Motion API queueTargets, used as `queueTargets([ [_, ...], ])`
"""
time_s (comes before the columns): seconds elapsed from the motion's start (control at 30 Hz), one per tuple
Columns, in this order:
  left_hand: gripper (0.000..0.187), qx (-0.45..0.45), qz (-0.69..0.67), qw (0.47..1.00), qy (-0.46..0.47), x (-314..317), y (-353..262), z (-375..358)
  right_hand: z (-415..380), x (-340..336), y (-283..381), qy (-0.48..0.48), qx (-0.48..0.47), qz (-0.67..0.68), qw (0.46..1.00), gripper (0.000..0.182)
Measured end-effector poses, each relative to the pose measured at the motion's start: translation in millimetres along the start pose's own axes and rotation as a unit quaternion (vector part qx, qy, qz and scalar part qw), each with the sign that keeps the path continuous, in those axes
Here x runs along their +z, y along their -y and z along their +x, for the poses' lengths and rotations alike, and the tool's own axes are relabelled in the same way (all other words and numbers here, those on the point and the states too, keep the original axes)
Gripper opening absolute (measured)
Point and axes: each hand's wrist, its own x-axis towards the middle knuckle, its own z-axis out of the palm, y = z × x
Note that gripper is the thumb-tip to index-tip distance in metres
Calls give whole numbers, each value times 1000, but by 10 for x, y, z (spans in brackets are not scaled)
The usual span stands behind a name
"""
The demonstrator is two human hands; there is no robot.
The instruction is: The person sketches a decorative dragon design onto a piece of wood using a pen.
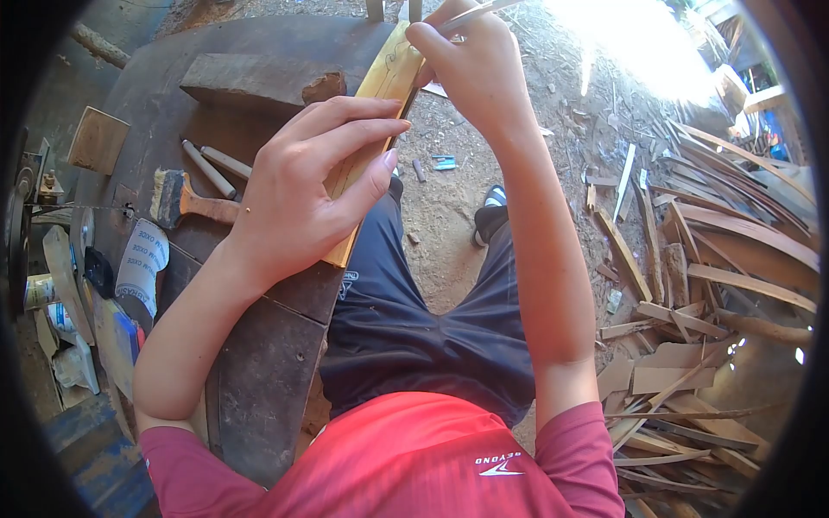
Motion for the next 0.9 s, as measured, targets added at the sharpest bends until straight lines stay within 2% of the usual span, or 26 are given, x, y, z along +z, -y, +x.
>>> queueTargets([
  [0.63, 26, 4, 2, 1000, -3, 9, 7, 0, -24, 3, 60, 12, -4, -3, 1000, 18],
  [0.73, 26, 1, 2, 1000, 2, -4, -1, 2, -78, -7, 94, 7, 22, 51, 998, 16],
  [0.87, 26, 1, 2, 1000, -2, 3, 4, 8, -263, -2, 285, -5, 9, 30, 999, 10],
  [0.9, 26, 0, 2, 1000, 0, 0, 4, 6, -291, 18, 302, -9, 14, 43, 999, 15],
])
